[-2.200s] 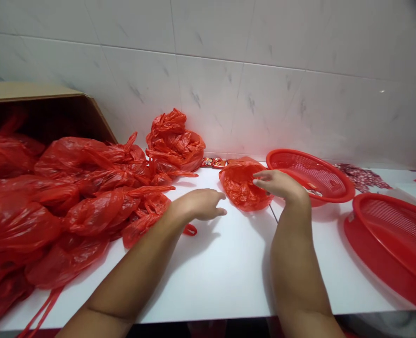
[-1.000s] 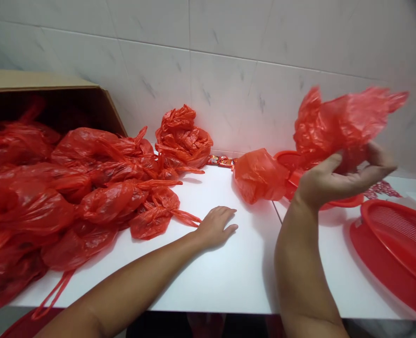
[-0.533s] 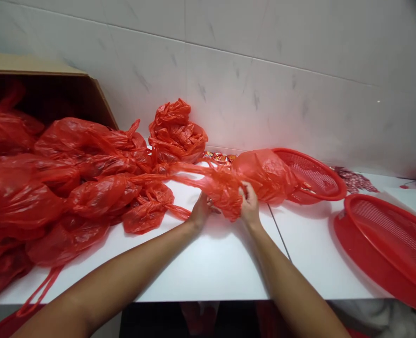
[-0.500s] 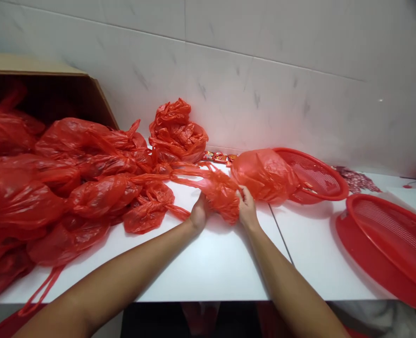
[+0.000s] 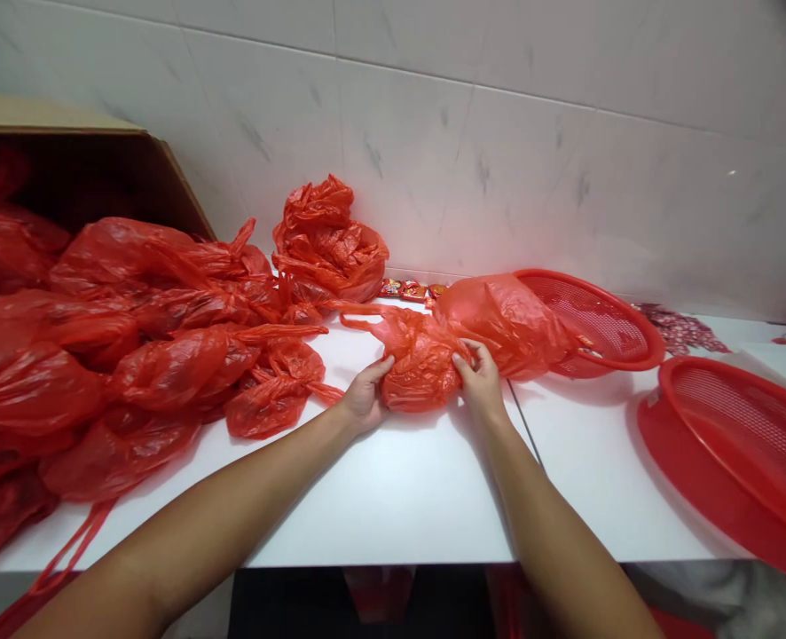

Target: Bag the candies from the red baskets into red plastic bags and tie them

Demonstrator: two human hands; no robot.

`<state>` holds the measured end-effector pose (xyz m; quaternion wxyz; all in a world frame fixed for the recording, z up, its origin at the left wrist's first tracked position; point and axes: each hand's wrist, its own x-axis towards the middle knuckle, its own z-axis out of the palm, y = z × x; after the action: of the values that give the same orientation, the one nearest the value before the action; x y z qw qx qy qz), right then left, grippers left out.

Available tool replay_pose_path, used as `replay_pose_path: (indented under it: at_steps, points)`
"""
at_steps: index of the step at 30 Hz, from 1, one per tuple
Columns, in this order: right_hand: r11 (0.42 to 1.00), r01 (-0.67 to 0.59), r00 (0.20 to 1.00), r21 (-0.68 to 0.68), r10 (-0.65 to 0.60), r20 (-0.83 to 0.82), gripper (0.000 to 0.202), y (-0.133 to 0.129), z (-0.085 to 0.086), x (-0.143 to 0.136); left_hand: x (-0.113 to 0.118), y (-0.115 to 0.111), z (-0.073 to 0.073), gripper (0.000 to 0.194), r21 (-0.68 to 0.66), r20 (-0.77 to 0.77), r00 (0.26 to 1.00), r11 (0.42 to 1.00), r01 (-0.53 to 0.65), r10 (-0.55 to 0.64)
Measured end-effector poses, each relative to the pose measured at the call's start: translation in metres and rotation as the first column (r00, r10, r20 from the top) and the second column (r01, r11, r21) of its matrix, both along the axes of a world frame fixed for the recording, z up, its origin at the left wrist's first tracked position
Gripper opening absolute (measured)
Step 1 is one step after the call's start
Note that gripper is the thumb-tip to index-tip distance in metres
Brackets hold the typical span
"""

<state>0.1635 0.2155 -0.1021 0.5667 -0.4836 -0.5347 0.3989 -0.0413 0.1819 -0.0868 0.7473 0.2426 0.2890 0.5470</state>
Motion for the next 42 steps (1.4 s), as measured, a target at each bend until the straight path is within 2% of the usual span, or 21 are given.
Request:
replay_pose_path:
  at_steps: [3, 5, 7, 10, 14, 17, 19, 21, 24, 26, 27, 29, 31, 33, 35, 36, 38, 39, 40, 42]
  points:
    - [0.998, 0.053, 0.976, -0.039, -0.060, -0.208, 0.045, 0.006, -0.001, 0.005, 0.000, 0.005, -0.004, 0.033, 0.015, -0.021, 0.996, 0.996, -0.088, 0.088]
    - [0.993, 0.119, 0.954, -0.017, -0.119, -0.277, 0.040, 0.010, 0.001, 0.010, -0.002, 0.012, -0.006, 0.035, 0.046, -0.031, 0.975, 0.975, -0.217, 0.218]
    - [0.988, 0.154, 0.942, 0.002, -0.146, -0.301, 0.034, 0.011, 0.004, 0.015, -0.005, 0.018, -0.009, 0.037, 0.118, -0.060, 0.932, 0.930, -0.349, 0.358]
    - [0.991, 0.131, 0.946, 0.016, -0.120, -0.302, 0.024, 0.010, 0.009, 0.021, -0.011, 0.021, -0.012, 0.039, 0.285, -0.184, 0.843, 0.848, -0.447, 0.506]
    - [0.995, 0.094, 0.948, 0.042, -0.077, -0.309, 0.020, 0.006, 0.015, 0.023, -0.017, 0.014, -0.011, 0.046, 0.539, -0.356, 0.660, 0.722, -0.433, 0.661]
    - [0.995, 0.077, 0.957, 0.064, -0.056, -0.284, 0.024, 0.005, 0.013, 0.023, -0.016, 0.004, -0.005, 0.058, 0.712, -0.368, 0.550, 0.607, -0.351, 0.750]
    - [0.991, 0.095, 0.970, 0.092, -0.072, -0.232, 0.025, 0.006, 0.008, 0.023, -0.014, -0.003, -0.002, 0.062, 0.774, -0.381, 0.531, 0.575, -0.264, 0.757]
    - [0.984, 0.147, 0.978, 0.103, -0.128, -0.166, 0.024, 0.010, 0.002, 0.023, -0.013, -0.009, 0.000, 0.064, 0.798, -0.425, 0.496, 0.573, -0.190, 0.757]
    - [0.971, 0.222, 0.972, 0.082, -0.215, -0.095, 0.019, 0.013, -0.005, 0.024, -0.012, -0.015, -0.001, 0.041, 0.820, -0.529, 0.340, 0.572, -0.031, 0.777]
    - [0.955, 0.281, 0.958, 0.099, -0.273, -0.091, 0.019, 0.011, -0.003, 0.026, -0.013, -0.016, -0.002, 0.023, 0.844, -0.536, 0.270, 0.522, 0.127, 0.800]
    - [0.940, 0.309, 0.950, 0.145, -0.299, -0.092, 0.021, 0.008, 0.001, 0.027, -0.013, -0.016, -0.003, 0.023, 0.864, -0.502, 0.278, 0.461, 0.200, 0.819]
    - [0.901, 0.295, 0.955, 0.319, -0.289, -0.069, 0.024, -0.001, 0.012, 0.028, -0.012, -0.014, -0.003, 0.026, 0.905, -0.397, 0.358, 0.297, 0.305, 0.845]
    - [0.844, 0.125, 0.975, 0.522, -0.200, 0.091, 0.030, -0.013, 0.025, 0.027, -0.011, -0.012, -0.001, 0.028, 0.918, -0.317, 0.444, 0.154, 0.365, 0.838]
    - [0.792, -0.113, 0.922, 0.600, -0.141, 0.360, 0.051, -0.022, 0.036, 0.023, -0.009, -0.011, 0.000, 0.027, 0.897, -0.320, 0.486, 0.095, 0.432, 0.813]
    - [0.783, -0.252, 0.803, 0.569, -0.159, 0.574, 0.071, -0.027, 0.040, 0.016, -0.008, -0.011, 0.000, 0.022, 0.862, -0.366, 0.491, 0.089, 0.499, 0.791]
    - [0.789, -0.269, 0.757, 0.552, -0.181, 0.628, 0.068, -0.028, 0.039, 0.013, -0.008, -0.011, -0.001, 0.022, 0.844, -0.399, 0.483, 0.107, 0.526, 0.780]
    - [0.813, -0.249, 0.723, 0.526, -0.205, 0.659, 0.037, -0.027, 0.035, 0.009, -0.008, -0.011, -0.004, 0.022, 0.804, -0.489, 0.433, 0.198, 0.561, 0.757]
    - [0.832, -0.220, 0.732, 0.509, -0.204, 0.650, 0.023, -0.026, 0.032, 0.008, -0.009, -0.011, -0.006, 0.020, 0.775, -0.544, 0.390, 0.267, 0.572, 0.743]
    - [0.858, -0.178, 0.756, 0.483, -0.195, 0.625, 0.019, -0.025, 0.030, 0.007, -0.010, -0.012, -0.007, 0.018, 0.736, -0.602, 0.335, 0.342, 0.584, 0.725]
    - [0.925, -0.056, 0.872, 0.375, -0.137, 0.470, 0.025, -0.021, 0.026, 0.009, -0.012, -0.013, -0.007, 0.025, 0.625, -0.707, 0.184, 0.482, 0.614, 0.683]
